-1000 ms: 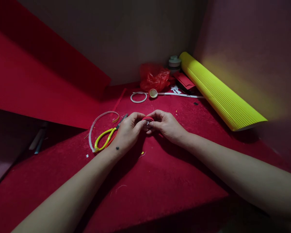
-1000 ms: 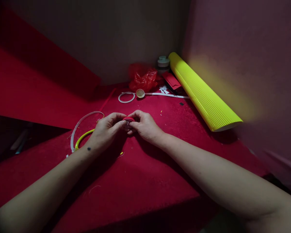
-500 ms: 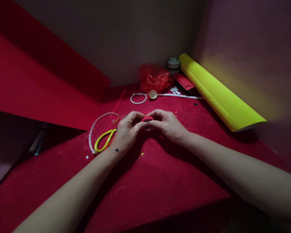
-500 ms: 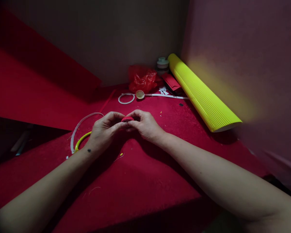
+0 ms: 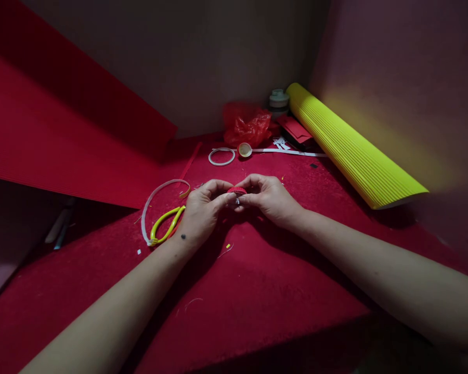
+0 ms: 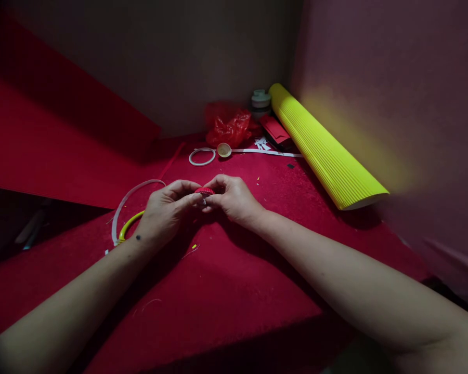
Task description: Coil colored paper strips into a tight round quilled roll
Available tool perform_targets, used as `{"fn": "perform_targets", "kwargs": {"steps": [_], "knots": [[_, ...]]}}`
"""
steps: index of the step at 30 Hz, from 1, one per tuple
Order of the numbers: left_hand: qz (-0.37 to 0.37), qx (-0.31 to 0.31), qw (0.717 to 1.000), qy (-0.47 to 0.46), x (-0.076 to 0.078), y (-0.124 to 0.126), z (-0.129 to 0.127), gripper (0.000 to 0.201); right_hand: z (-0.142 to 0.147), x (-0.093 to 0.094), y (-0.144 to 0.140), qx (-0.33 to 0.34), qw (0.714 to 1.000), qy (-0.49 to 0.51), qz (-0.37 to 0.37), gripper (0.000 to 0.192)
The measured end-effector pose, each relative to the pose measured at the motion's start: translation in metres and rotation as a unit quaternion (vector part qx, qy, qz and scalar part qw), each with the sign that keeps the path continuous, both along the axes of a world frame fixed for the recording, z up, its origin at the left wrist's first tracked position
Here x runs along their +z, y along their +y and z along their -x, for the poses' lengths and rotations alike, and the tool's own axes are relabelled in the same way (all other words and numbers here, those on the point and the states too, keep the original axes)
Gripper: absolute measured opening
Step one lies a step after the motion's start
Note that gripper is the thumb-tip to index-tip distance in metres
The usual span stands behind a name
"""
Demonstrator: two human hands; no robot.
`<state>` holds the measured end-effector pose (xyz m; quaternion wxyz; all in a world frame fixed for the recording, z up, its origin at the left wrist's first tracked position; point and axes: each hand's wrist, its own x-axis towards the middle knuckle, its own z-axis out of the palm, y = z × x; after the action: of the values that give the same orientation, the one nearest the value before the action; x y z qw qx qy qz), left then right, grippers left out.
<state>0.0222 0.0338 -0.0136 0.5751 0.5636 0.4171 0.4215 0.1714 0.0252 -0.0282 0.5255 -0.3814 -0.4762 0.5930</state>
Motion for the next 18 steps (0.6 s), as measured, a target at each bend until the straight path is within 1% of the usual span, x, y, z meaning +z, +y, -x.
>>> {"fn": "perform_targets", "kwargs": {"steps": [5, 8, 11, 15, 18], "knots": [[0.026, -0.003, 1.000, -0.005, 0.000, 0.001, 0.000, 0.015, -0.002, -0.003, 0.002, 0.018, 0.999, 0.005, 0.030, 0.017], [0.034, -0.009, 0.999, 0.008, 0.000, 0.004, 0.001, 0.013, -0.003, -0.007, 0.005, 0.042, 0.997, 0.037, 0.055, 0.016], [0.040, -0.022, 0.999, -0.002, -0.001, 0.008, 0.003, 0.013, -0.003, -0.010, 0.007, 0.062, 0.992, 0.073, 0.078, 0.015], [0.040, -0.029, 0.999, -0.011, -0.002, 0.010, 0.005, 0.014, -0.004, -0.009, 0.008, 0.070, 0.988, 0.102, 0.089, 0.011], [0.040, -0.039, 0.998, -0.009, -0.001, 0.009, 0.004, 0.015, -0.004, -0.008, 0.007, 0.071, 0.987, 0.105, 0.095, 0.009]]}}
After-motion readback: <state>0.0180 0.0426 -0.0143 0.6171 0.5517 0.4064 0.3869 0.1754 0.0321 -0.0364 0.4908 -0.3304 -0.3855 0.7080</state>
